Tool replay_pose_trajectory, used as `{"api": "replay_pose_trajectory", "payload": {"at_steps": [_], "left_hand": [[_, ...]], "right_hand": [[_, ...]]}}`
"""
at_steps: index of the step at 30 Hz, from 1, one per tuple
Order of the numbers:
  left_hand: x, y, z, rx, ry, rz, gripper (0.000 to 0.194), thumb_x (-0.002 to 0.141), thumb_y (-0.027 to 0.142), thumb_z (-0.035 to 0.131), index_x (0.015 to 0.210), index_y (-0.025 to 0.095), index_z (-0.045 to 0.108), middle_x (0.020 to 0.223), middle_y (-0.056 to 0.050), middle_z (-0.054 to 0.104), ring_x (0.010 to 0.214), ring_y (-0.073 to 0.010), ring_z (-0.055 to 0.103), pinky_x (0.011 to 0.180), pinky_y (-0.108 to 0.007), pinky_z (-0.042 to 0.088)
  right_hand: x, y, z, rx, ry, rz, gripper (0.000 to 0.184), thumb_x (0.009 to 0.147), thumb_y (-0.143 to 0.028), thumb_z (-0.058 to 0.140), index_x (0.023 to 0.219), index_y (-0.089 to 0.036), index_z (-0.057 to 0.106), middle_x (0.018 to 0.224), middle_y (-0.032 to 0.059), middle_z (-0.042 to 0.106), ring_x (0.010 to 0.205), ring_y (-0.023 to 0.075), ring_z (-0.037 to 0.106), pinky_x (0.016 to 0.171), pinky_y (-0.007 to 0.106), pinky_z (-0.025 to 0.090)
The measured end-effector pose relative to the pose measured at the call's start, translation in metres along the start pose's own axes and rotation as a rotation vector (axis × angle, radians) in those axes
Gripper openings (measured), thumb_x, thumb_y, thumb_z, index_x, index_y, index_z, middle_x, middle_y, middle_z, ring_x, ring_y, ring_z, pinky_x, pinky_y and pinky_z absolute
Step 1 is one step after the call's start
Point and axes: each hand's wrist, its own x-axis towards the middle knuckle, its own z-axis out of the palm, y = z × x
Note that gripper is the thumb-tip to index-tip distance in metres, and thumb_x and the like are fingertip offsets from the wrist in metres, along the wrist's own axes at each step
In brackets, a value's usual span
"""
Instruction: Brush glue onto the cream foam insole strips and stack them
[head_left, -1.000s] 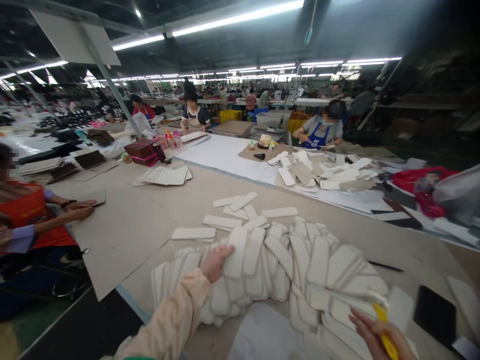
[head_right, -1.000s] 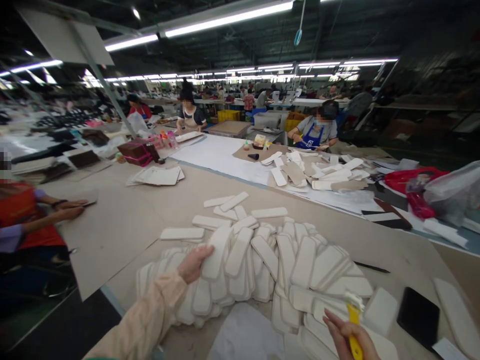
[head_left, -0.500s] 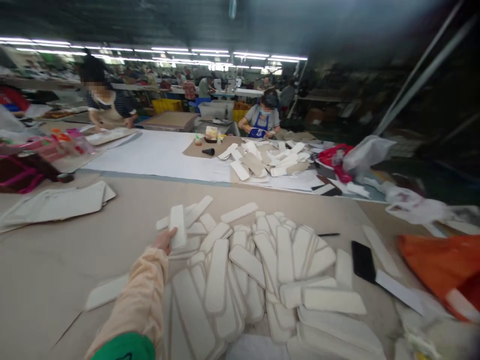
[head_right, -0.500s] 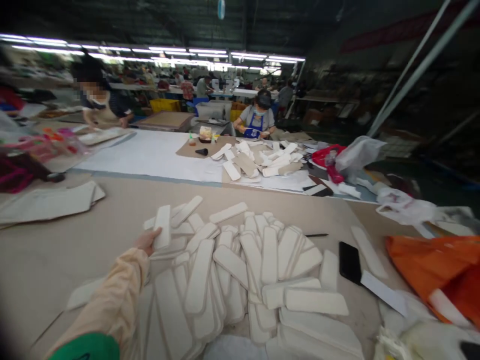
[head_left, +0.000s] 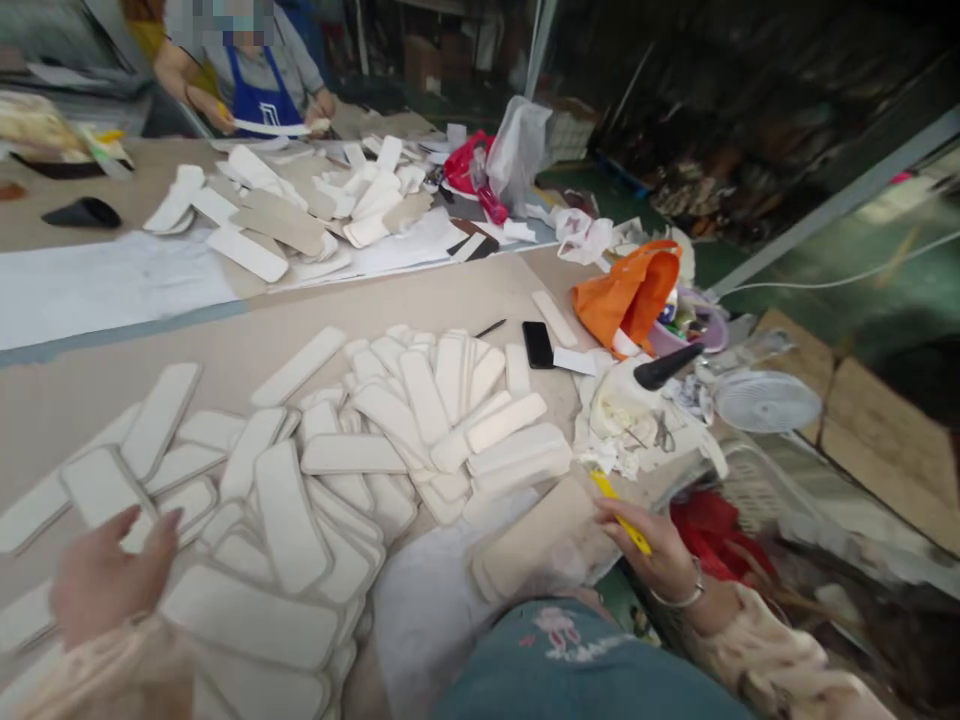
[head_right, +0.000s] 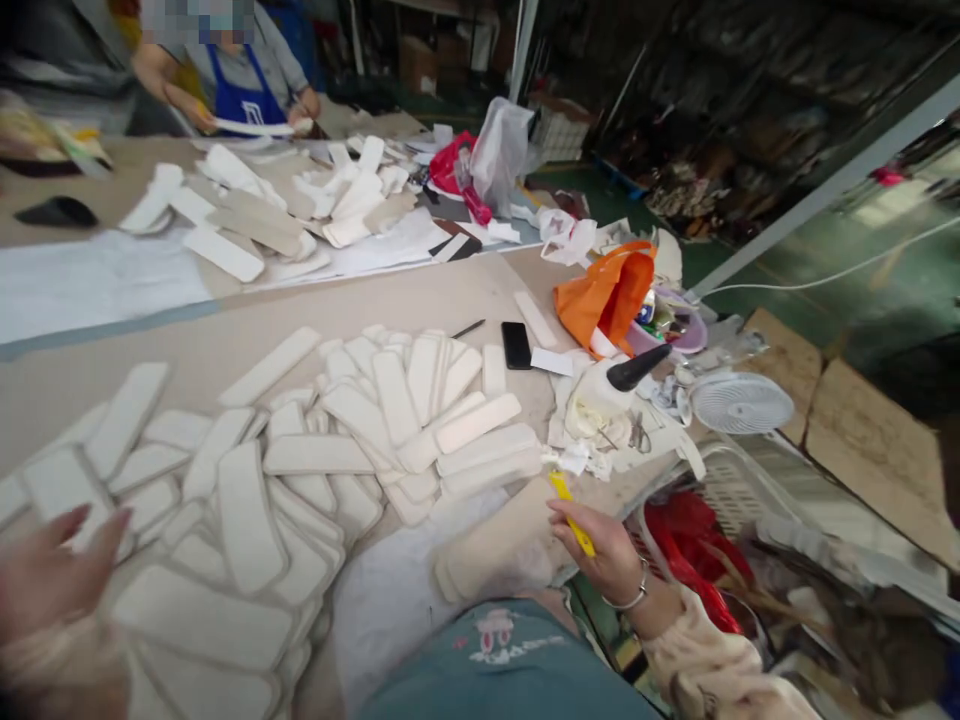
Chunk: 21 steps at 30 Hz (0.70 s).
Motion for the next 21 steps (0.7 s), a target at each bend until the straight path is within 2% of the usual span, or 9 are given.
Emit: {"api": "replay_pose_trajectory", "payload": {"at_steps": [2,3,4,7,9,11,14,17,21], "left_hand": [[-0.061,0.042,0.016,-0.084,0.015,0.231,0.042,0.071,0.056,0.049,0.094,0.022,0.056,0.09,-0.002,0.06,0.094,-0.0273,0.056,0.081,-0.051,0.046],[-0.095,0.066,0.026,-0.179,-0.012,0.362,0.041,0.073,0.054,0.05,0.096,0.021,0.057,0.094,-0.004,0.061,0.093,-0.0246,0.056,0.084,-0.046,0.046],[-0.131,0.089,0.038,-0.263,-0.104,0.483,0.039,0.075,0.05,0.051,0.099,0.02,0.056,0.096,-0.006,0.061,0.094,-0.0227,0.056,0.085,-0.042,0.046],[-0.224,0.147,0.073,-0.353,-0.308,0.629,0.04,0.075,0.043,0.054,0.107,0.018,0.053,0.101,-0.01,0.058,0.097,-0.0226,0.054,0.085,-0.04,0.045],[-0.267,0.171,0.091,-0.369,-0.416,0.658,0.053,0.072,0.044,0.058,0.116,0.017,0.048,0.108,-0.013,0.054,0.103,-0.0252,0.05,0.087,-0.042,0.043],[-0.293,0.188,0.105,-0.348,-0.486,0.646,0.068,0.066,0.047,0.063,0.122,0.015,0.042,0.112,-0.015,0.05,0.104,-0.027,0.048,0.089,-0.045,0.041],[-0.308,0.201,0.115,-0.258,-0.532,0.619,0.084,0.057,0.048,0.068,0.126,0.011,0.038,0.115,-0.016,0.047,0.106,-0.0291,0.045,0.091,-0.046,0.038],[-0.312,0.206,0.12,-0.179,-0.548,0.638,0.085,0.055,0.047,0.069,0.127,0.012,0.038,0.118,-0.016,0.045,0.109,-0.0299,0.042,0.092,-0.046,0.036],[-0.313,0.204,0.123,-0.15,-0.53,0.645,0.079,0.059,0.046,0.067,0.125,0.014,0.039,0.119,-0.014,0.045,0.109,-0.0285,0.043,0.091,-0.044,0.037]], "right_hand": [[-0.01,0.002,0.002,0.004,0.031,-0.004,0.028,0.086,-0.028,0.049,0.111,-0.019,0.056,0.09,0.0073,0.069,0.079,0.0174,0.066,0.072,0.026,0.053],[-0.014,0.002,0.003,0.014,0.04,-0.003,0.027,0.086,-0.028,0.048,0.109,-0.02,0.058,0.092,0.0076,0.069,0.082,0.018,0.066,0.074,0.027,0.053],[-0.018,0.003,0.005,0.032,0.043,-0.003,0.026,0.086,-0.029,0.047,0.107,-0.02,0.06,0.094,0.0077,0.068,0.084,0.0186,0.065,0.076,0.028,0.052],[-0.03,0.003,0.011,0.159,0.026,0.029,0.023,0.085,-0.03,0.048,0.101,-0.021,0.063,0.096,0.0074,0.068,0.088,0.0197,0.064,0.079,0.029,0.051],[-0.038,0.005,0.018,0.315,0.009,0.116,0.024,0.086,-0.032,0.047,0.099,-0.02,0.063,0.089,0.0072,0.068,0.077,0.0183,0.064,0.069,0.027,0.052],[-0.044,0.008,0.028,0.508,-0.003,0.25,0.028,0.087,-0.035,0.044,0.099,-0.018,0.062,0.069,0.0042,0.065,0.057,0.0146,0.06,0.053,0.024,0.049],[-0.048,0.013,0.043,0.77,-0.023,0.427,0.034,0.088,-0.041,0.039,0.097,-0.015,0.061,0.046,-0.0037,0.049,0.038,0.01,0.045,0.037,0.021,0.038],[-0.047,0.015,0.055,0.921,-0.074,0.507,0.036,0.087,-0.044,0.041,0.093,-0.014,0.06,0.046,-0.0047,0.048,0.037,0.0082,0.043,0.037,0.019,0.035],[-0.045,0.011,0.067,1.002,-0.183,0.5,0.035,0.085,-0.044,0.044,0.095,-0.013,0.058,0.05,-0.0033,0.054,0.039,0.0082,0.047,0.04,0.019,0.039]]}}
